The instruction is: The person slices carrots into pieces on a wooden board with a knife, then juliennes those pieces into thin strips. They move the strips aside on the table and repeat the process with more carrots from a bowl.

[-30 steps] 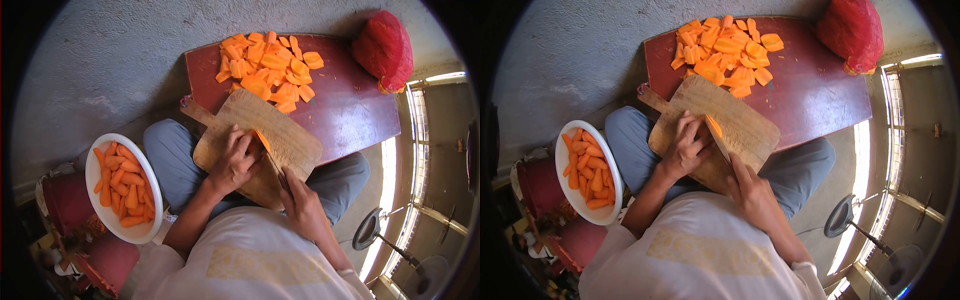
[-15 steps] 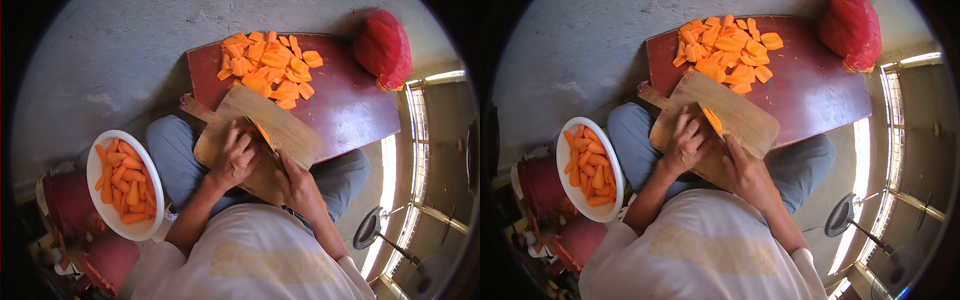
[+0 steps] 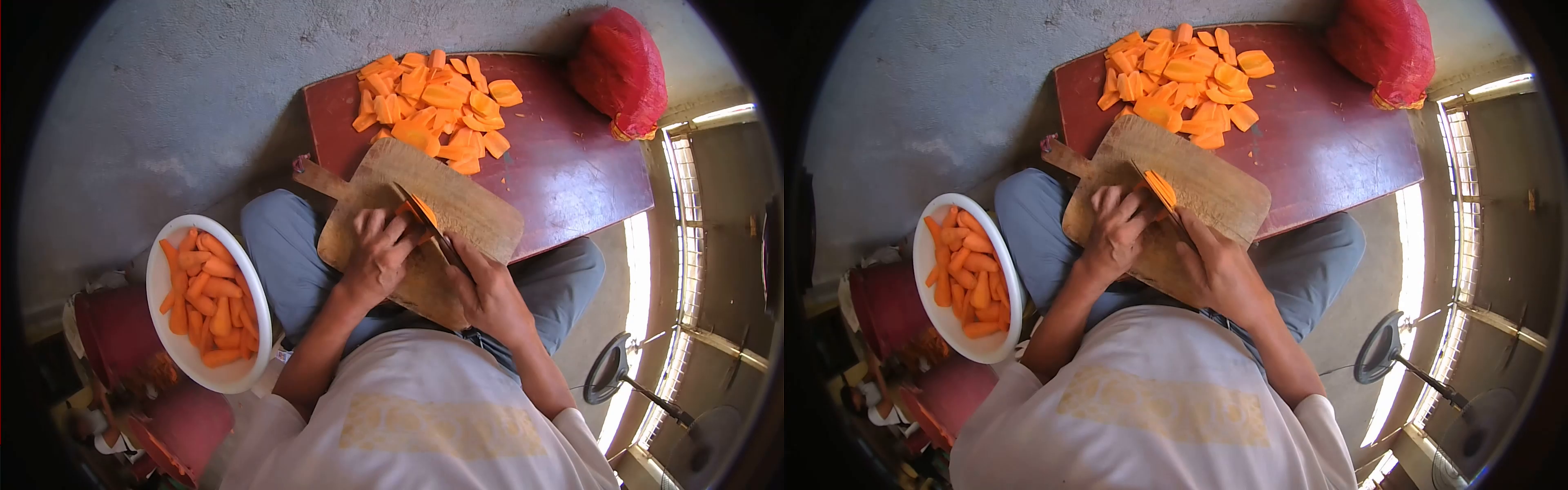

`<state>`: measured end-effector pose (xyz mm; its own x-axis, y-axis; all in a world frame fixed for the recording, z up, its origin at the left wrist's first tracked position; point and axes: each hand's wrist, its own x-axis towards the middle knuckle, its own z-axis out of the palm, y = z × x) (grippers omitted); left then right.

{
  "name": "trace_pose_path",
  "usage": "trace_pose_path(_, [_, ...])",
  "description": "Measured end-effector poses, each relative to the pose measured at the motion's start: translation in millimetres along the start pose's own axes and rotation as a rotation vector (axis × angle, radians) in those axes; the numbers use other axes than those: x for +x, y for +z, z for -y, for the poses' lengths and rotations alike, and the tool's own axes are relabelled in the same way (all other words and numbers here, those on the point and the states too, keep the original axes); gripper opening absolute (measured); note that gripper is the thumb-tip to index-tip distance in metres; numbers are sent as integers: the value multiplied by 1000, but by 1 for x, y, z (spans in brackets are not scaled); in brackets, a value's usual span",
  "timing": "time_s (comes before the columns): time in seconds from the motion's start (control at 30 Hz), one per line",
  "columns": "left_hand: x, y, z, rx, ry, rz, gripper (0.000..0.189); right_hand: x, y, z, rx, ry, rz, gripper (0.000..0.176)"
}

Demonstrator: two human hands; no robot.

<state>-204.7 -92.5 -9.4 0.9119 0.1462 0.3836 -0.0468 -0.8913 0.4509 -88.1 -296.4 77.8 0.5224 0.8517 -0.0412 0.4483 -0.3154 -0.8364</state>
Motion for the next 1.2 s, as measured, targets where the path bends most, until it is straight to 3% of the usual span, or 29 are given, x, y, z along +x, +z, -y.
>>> trace_pose_path(0.17, [-2,6,3,-23,30,-36,45,-22,-1,5,-31,66,27,53])
trace_pose_path(0.27, [0,-1,0,-4,-1,17,44,8,4,2,-15,17,29,52])
trace_pose_path(0.47, [-2,4,3,-26,33,-35,46,-15,-4,9,-3,13,10,51])
trace_pose_path(0.57, [-3,7,5,-40,32,-31,46,-6,0,11,28,93,41,51])
trace_pose_path(0.77, [3,1,2,17,21,-5,40,0,3,-7,-9,-97,-26,51])
trace_pose_path(0.87, [2,5,2,-1,52,-28,39,-8,-2,5,27,65,29,52])
trace_pose_path(1.07, [3,8,5,1,87,-49,30,-12,-1,-8,121,86,20,52])
trace_pose_path(1.2, [12,-7,-6,67,68,91,19,-10,-5,-6,172,103,18,50])
